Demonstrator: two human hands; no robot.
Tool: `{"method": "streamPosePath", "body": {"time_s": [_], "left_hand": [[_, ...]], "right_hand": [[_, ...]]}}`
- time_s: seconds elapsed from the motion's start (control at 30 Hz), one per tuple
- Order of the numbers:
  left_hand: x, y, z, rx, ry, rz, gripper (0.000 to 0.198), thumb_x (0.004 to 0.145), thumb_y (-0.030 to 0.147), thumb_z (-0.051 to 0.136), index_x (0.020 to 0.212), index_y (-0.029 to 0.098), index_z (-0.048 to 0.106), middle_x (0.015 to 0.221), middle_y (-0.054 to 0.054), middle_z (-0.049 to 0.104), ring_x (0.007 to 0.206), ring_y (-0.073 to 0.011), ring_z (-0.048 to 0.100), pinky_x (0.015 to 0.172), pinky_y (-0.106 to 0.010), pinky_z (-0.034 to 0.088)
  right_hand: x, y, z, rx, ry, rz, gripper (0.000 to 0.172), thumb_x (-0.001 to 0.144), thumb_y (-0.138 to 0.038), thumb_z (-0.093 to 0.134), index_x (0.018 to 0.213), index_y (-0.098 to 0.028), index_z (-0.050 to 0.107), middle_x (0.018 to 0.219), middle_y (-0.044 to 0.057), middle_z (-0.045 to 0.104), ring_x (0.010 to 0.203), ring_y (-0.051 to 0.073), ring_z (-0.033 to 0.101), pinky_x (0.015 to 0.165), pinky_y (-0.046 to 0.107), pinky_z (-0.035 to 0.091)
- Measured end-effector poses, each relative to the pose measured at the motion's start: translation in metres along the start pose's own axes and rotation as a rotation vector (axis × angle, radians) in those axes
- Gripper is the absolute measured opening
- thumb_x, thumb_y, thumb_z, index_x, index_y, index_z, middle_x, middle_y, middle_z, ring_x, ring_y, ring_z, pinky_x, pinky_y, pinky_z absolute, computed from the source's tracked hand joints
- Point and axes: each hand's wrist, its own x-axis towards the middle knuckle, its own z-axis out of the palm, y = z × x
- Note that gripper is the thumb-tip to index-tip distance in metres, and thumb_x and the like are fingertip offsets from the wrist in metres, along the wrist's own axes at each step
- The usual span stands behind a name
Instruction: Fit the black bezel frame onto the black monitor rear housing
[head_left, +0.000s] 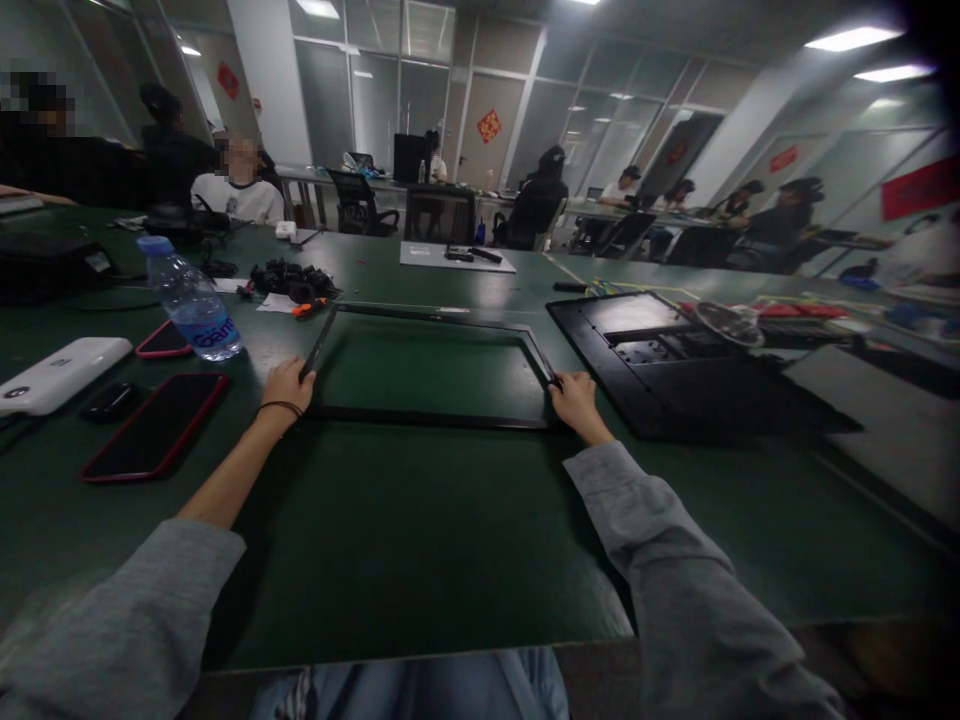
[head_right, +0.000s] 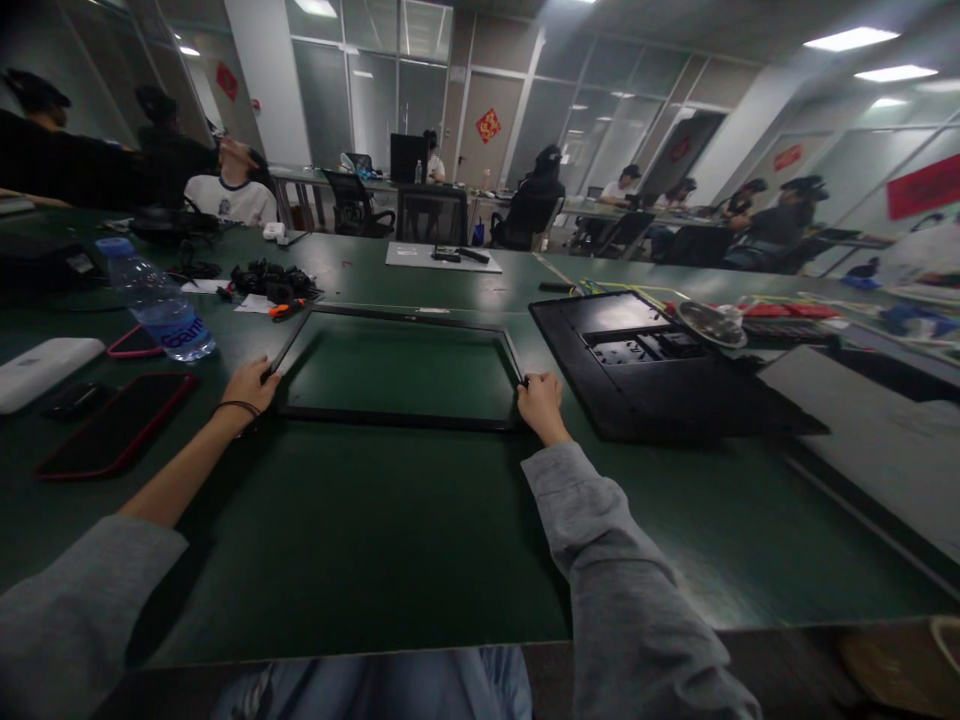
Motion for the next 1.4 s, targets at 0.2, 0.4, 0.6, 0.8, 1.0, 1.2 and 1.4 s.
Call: {"method": "streamPosePath", "body": {"time_s": [0.2,0.4,0.6,0.8,1.0,1.2,1.4], "left_hand": [[0.002,-0.005,0.008,0.02,-0.014,0.022,0.04,0.082,0.027,0.053,0.116,0.014,0.07,0.134,-0.02,0.066,0.135,-0.0356,0.053,0.12,-0.054,0.037],[-0.004,0.009,-0.005,-0.007,0.077,0.013,0.044,0.088,0.025,0.047,0.128,0.011,0.061,0.131,-0.022,0.064,0.13,-0.0361,0.058,0.112,-0.054,0.045],[-0.018,0.029,-0.025,-0.171,0.27,0.111,0.048,0.099,0.033,0.042,0.143,0.014,0.042,0.136,-0.017,0.064,0.105,-0.0282,0.071,0.103,-0.048,0.052],[-0.02,0.028,-0.021,-0.22,0.131,0.07,0.048,0.1,0.032,0.039,0.145,0.014,0.035,0.115,-0.014,0.074,0.082,-0.0265,0.074,0.093,-0.048,0.056],[-0.013,0.02,-0.013,-0.123,0.081,0.075,0.07,0.09,0.024,0.047,0.155,0.008,0.026,0.136,-0.023,0.062,0.12,-0.0379,0.065,0.105,-0.058,0.05],[-0.006,0.008,-0.005,0.111,0.048,0.082,0.05,0.091,0.027,0.044,0.133,0.003,0.058,0.141,-0.029,0.055,0.134,-0.0425,0.052,0.112,-0.058,0.044],[-0.006,0.0,-0.002,0.173,-0.087,0.027,0.045,0.094,0.036,0.047,0.126,0.014,0.068,0.15,-0.02,0.055,0.139,-0.0428,0.047,0.111,-0.065,0.041]], "right_hand": [[0.004,0.007,-0.002,-0.051,-0.094,0.008,0.041,0.083,-0.026,0.057,0.116,-0.007,0.073,0.124,0.026,0.06,0.124,0.039,0.051,0.103,0.056,0.044],[0.003,-0.007,-0.011,0.163,0.102,-0.072,0.045,0.088,-0.025,0.048,0.126,-0.008,0.065,0.118,0.023,0.066,0.116,0.033,0.06,0.105,0.052,0.046],[-0.005,-0.025,-0.03,0.358,0.409,-0.095,0.052,0.101,-0.037,0.035,0.146,-0.012,0.042,0.108,0.015,0.071,0.099,0.025,0.067,0.098,0.046,0.05],[-0.003,-0.014,-0.015,0.45,0.244,-0.032,0.049,0.101,-0.045,0.035,0.138,-0.015,0.044,0.089,0.007,0.07,0.078,0.021,0.068,0.082,0.04,0.056],[0.002,-0.002,-0.004,0.368,0.112,-0.008,0.047,0.094,-0.038,0.042,0.133,-0.013,0.051,0.1,0.014,0.068,0.089,0.026,0.066,0.091,0.047,0.053],[0.003,-0.001,-0.005,0.193,0.112,-0.01,0.037,0.091,-0.034,0.044,0.111,-0.013,0.066,0.105,0.02,0.062,0.104,0.033,0.059,0.1,0.053,0.047],[0.006,0.009,0.002,0.044,0.013,0.041,0.043,0.084,-0.032,0.054,0.111,-0.007,0.075,0.097,0.018,0.064,0.099,0.032,0.061,0.098,0.048,0.049]]}}
